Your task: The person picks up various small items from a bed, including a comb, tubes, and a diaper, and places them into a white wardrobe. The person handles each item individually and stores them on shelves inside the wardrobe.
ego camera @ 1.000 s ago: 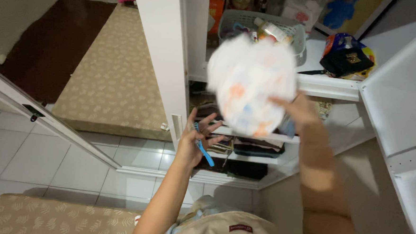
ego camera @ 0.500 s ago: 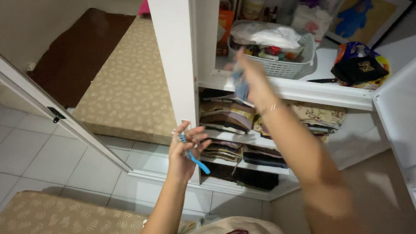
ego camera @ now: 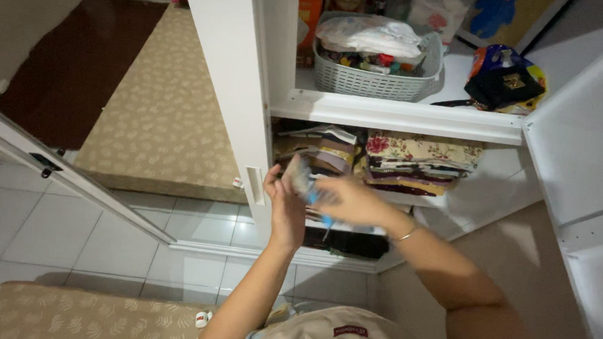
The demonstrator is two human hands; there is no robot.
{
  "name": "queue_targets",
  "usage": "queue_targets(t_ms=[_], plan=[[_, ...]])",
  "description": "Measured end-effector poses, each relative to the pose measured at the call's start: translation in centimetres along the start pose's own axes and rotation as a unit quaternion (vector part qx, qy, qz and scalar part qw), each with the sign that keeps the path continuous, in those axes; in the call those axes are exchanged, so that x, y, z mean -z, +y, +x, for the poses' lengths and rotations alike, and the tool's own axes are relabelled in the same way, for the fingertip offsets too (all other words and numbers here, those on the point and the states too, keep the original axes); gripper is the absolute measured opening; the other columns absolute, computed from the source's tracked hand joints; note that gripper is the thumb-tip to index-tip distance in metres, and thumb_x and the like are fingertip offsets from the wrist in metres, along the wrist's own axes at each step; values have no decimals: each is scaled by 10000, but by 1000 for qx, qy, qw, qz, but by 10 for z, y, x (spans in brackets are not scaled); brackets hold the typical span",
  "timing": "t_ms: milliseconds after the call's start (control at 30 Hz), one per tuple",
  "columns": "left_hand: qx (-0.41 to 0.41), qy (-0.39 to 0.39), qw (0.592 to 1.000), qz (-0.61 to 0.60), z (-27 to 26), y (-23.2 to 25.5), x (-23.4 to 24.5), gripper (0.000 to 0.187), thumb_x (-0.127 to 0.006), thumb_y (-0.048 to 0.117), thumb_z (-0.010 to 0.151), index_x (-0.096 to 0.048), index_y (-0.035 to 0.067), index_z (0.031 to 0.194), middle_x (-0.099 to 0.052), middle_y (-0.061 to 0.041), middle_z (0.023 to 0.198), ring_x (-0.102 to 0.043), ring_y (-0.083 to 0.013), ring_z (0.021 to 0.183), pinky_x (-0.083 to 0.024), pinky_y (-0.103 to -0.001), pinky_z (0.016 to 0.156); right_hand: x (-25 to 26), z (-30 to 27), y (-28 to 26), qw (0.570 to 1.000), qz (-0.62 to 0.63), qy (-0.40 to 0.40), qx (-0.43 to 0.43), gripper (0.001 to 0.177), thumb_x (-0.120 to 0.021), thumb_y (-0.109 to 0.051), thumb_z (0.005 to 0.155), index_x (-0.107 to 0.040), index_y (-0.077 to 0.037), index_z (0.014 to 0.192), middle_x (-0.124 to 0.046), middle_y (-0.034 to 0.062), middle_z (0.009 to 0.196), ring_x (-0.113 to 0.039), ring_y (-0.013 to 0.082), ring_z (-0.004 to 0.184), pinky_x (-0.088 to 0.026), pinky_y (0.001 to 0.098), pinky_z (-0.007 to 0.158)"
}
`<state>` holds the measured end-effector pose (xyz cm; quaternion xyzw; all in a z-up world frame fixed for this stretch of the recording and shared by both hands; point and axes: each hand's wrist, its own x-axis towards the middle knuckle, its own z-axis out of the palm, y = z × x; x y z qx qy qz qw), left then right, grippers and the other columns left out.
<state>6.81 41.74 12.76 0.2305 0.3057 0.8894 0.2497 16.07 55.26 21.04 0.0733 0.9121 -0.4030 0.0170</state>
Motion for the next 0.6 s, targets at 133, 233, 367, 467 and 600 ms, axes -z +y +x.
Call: queue_targets(t_ms=[133,233,367,467,600], plan=[[38,21,999,2,2,0,8,547,-471,511,1028,-273,255,1468,-423,-166,1581,-495,-285,1324,-433,-509,1054,93,-6,14,926,86,311,-198,283,-728,-253,922,-688,-149,1182,-748,72,902,-711,104,698,-567,242,617],[30,17,999,-7,1,3,15,547,-478,490,1036,-281,219,1468,-467,-189,1539,-511,-302,1302,-432,-502,1042,180,24,59,874,-70,480,-13,261,-774,-211,931,-761,-42,1129,-736,90,844,-695,165,664,-559,329,614],[42,57,997,21,-3,11,38,519,-477,431,1039,-334,158,1456,-523,-187,1493,-532,-289,1292,-454,-484,1044,264,69,132,861,-110,492,-62,343,-891,-252,865,-748,56,912,-736,108,818,-725,182,718,-553,324,652],[22,120,992,14,-13,13,82,498,-513,384,1021,-381,134,1430,-567,-179,1442,-560,-288,1265,-476,-472,1018,284,69,161,844,-143,516,-40,249,-826,-188,927,-749,48,942,-739,139,840,-719,210,742,-543,338,681],[2,290,957,25,-38,23,184,443,-586,359,989,-460,116,1337,-628,-135,1336,-589,-250,1169,-502,-439,912,209,62,122,849,53,505,148,150,-725,-66,1051,-714,44,1152,-770,142,1026,-756,230,918,-600,321,842]])
